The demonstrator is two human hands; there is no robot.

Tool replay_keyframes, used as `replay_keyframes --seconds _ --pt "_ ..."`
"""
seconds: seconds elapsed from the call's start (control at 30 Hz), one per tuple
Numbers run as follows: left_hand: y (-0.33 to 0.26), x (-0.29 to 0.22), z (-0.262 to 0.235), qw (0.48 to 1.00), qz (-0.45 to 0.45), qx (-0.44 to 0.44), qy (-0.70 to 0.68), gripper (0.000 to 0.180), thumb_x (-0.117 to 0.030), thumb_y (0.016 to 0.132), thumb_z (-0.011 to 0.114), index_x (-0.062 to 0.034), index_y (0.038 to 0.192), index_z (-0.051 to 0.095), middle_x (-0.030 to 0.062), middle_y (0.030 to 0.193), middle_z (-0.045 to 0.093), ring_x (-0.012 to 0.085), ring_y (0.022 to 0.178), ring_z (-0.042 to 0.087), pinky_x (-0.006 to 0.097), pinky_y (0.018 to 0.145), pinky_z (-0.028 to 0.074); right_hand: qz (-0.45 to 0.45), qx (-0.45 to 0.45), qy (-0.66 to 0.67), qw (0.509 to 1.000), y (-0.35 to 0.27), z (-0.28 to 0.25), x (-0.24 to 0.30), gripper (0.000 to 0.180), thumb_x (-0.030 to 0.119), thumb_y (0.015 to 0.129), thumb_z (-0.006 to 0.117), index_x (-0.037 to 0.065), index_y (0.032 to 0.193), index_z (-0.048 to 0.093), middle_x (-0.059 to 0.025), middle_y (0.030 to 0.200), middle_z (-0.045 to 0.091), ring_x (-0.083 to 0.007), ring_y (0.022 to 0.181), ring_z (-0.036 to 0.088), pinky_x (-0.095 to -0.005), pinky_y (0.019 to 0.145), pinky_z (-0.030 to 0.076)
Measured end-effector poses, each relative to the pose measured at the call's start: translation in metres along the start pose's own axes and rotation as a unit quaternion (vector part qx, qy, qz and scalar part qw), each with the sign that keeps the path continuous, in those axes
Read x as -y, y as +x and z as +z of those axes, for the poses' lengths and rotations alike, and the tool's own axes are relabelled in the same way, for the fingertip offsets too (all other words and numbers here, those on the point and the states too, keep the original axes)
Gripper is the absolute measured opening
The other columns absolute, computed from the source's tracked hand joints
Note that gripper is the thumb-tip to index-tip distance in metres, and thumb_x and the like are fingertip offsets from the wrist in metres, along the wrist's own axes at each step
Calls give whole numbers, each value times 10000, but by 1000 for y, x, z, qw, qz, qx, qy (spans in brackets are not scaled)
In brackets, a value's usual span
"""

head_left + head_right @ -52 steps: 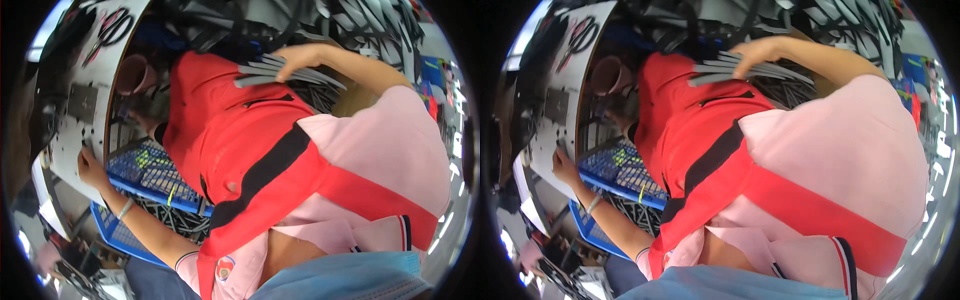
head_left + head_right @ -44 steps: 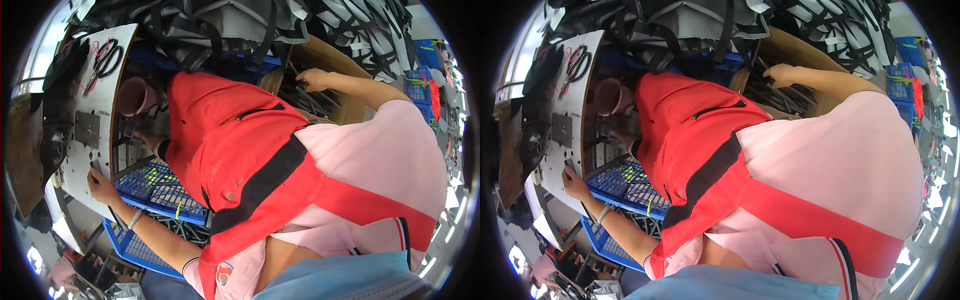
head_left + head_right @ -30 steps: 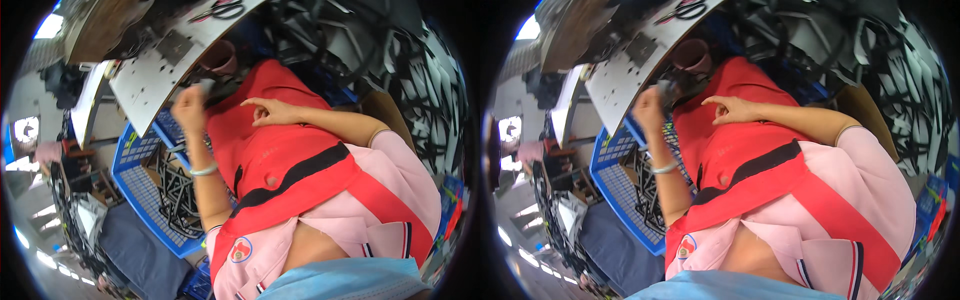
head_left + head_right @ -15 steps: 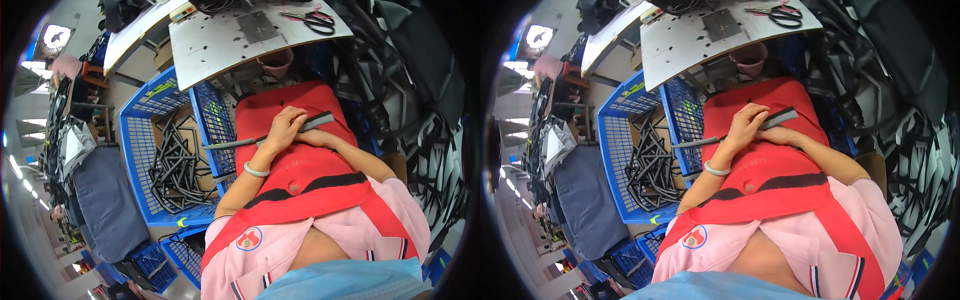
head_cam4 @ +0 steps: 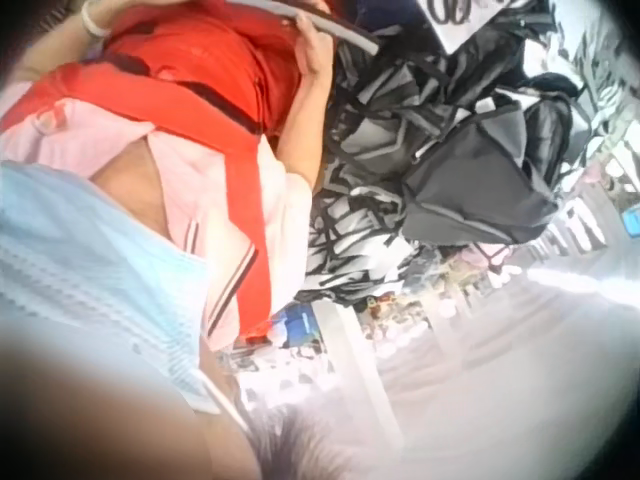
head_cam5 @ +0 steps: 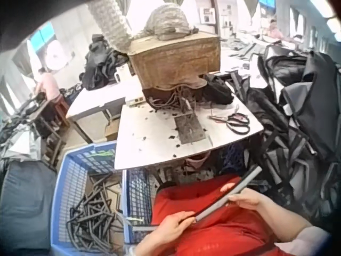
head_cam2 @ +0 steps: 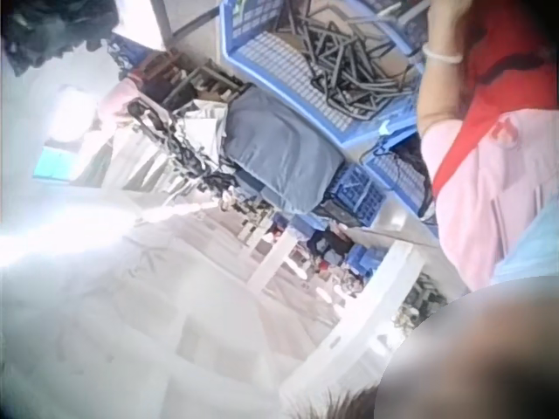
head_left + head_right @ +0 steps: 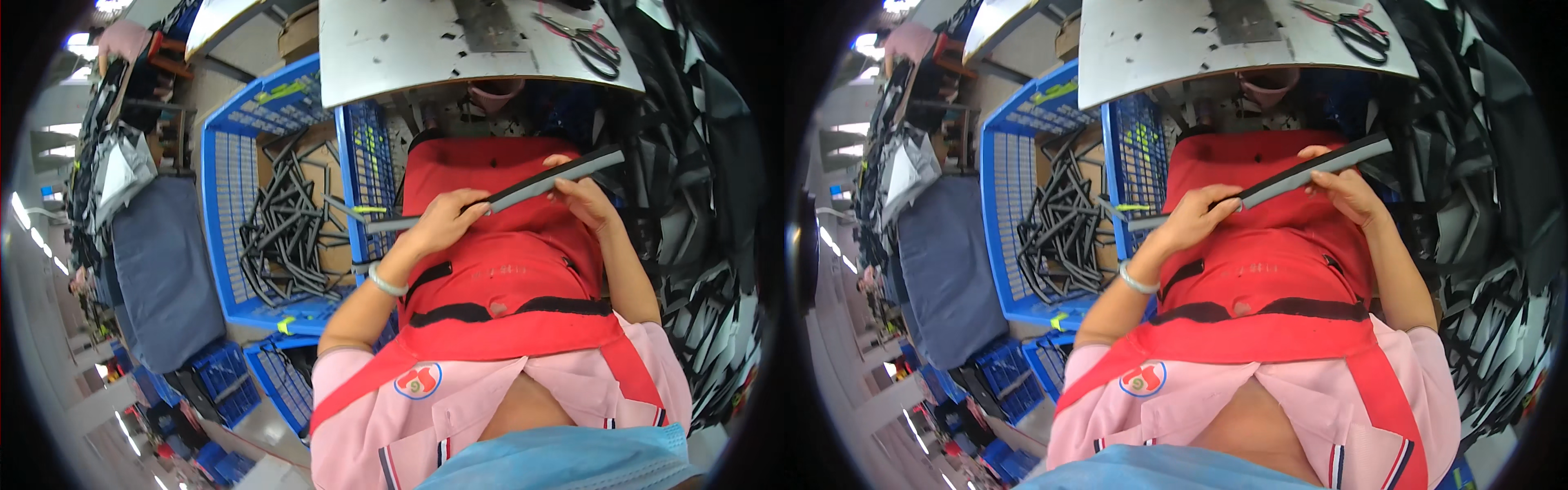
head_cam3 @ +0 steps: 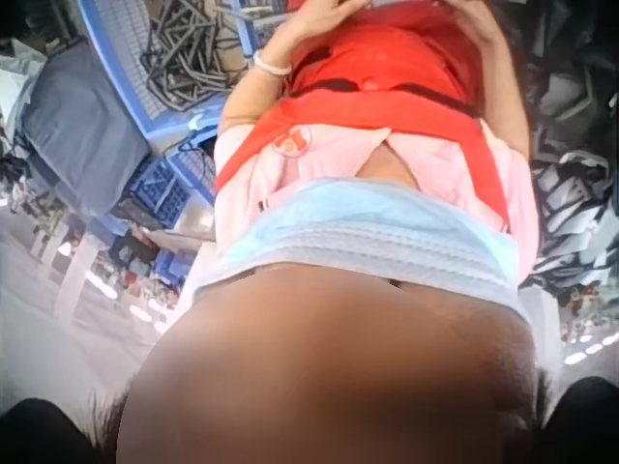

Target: The person is sewing and processing black fabric strips using an industrial sewing machine.

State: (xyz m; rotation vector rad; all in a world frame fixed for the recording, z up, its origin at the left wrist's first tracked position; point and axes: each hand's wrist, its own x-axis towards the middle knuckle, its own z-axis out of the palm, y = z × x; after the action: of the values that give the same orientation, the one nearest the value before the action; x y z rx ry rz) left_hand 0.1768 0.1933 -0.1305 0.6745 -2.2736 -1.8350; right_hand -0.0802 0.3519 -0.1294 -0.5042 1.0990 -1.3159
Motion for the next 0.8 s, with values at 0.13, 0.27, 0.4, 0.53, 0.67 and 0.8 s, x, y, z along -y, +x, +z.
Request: replay_keyframes --seconds 0.13,0.27,0.4,0.53,0.67,0.8 --pt "37 -19 0 981 -67 161 -86 217 -169 922 635 27 1008 672 23 785 655 90 672 565 272 615 471 115 -16 -35 993 -2 -25 -17 317 254 949 621 46 1185 588 -46 936 629 -104 779 605 -239 659 501" --pt "52 -31 1 990 39 127 45 210 -199 905 665 7 904 707 12 698 636 60 614 528 250 565 442 129 33 -407 904 -23 9 0 255 120 899 652 41 1141 632 -32 836 643 -103 746 615 -245 679 519" --pt "57 -42 1 985 -15 154 -71 219 -218 901 678 -3 892 718 12 701 635 74 597 523 244 554 430 -165 -22 -502 849 -20 60 64 561 -23 715 739 54 1246 574 -58 1017 631 -187 977 618 -295 899 485" --pt "71 -74 -15 976 -31 117 -183 238 -236 924 658 -5 905 710 4 712 623 75 601 537 217 543 425 -119 27 -556 822 7 61 75 645 -1 679 730 89 1285 527 -172 1017 639 -322 1004 634 -376 848 493" --pt "67 -105 -46 947 -114 189 -234 252 -241 946 631 2 944 698 13 724 619 62 631 548 214 546 428 -233 35 -639 732 26 48 82 293 31 699 683 32 971 575 -184 814 607 -401 805 605 -420 685 483" --pt "69 -102 -65 980 -108 128 -108 245 -219 927 647 20 940 703 25 737 629 73 652 548 248 559 439 -220 46 -691 686 32 58 111 265 125 711 730 41 929 605 -154 842 637 -367 831 625 -442 699 489"
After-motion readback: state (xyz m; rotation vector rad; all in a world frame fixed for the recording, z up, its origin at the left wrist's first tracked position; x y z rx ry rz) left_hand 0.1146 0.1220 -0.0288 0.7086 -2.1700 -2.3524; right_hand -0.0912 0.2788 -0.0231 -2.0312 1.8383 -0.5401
